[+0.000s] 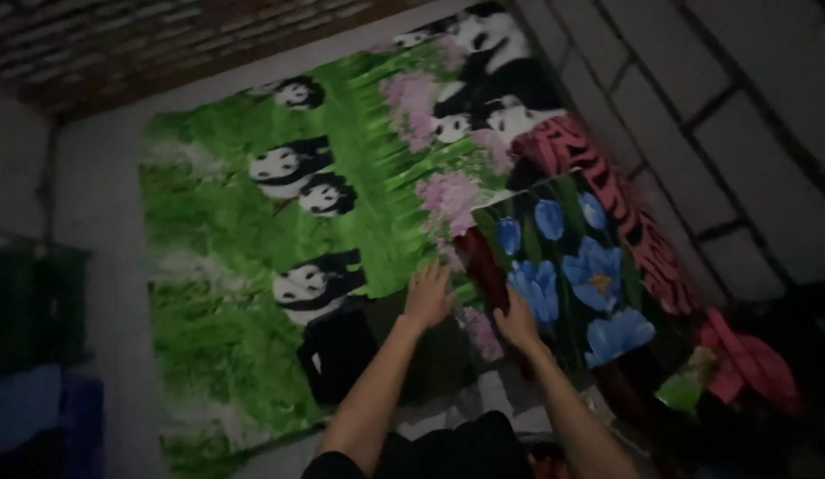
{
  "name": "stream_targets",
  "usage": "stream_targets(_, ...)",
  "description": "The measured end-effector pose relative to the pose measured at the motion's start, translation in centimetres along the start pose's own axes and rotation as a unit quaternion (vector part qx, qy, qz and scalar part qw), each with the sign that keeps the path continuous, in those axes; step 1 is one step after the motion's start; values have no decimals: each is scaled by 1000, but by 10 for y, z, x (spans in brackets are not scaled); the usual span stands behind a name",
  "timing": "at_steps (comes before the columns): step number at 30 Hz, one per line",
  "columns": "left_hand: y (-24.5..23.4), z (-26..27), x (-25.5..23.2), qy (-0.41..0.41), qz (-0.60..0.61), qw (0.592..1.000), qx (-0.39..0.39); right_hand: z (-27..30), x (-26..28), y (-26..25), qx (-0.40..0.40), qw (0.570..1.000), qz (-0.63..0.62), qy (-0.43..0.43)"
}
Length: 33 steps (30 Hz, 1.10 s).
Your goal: Fold several items of laundry, including a pink patterned pillowcase and a blue floral item, on a mattress.
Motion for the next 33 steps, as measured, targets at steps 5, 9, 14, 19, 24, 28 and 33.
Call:
stream_targets(5, -19, 49, 4, -73, 39, 996, 19, 2, 3, 32, 36, 998, 44, -36)
stream_targets(9, 3, 83, 43, -99, 33, 995, -1, 12, 12, 57, 68, 993, 92, -5)
stream_targets(14, -15, 153, 55, -145, 87, 985, -24, 31, 30, 92, 113, 988, 97, -43)
stream_targets(19, -1, 236, 76, -200, 111, 972, -47, 46, 43, 145, 104, 969, 169, -149)
stream_targets(24, 24, 325, 106, -222, 135, 961, -99, 84, 59, 192, 176, 969, 144, -100)
stream_targets(28, 16, 393, 102, -259, 160, 946, -114, 135, 85, 217, 222, 956, 176, -78)
stream_targets(33, 26, 437, 112, -285, 185, 932, -123, 129, 87, 249, 206, 956, 158, -137)
Point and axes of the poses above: each hand's wrist, its own z-axis away from the middle knuckle, its own y-axis out of the palm, x = y × z, the point moved 10 cm from there along -z, towards the middle knuckle, and after that the axes turned 15 degrees about y, right-handed, at the moved point
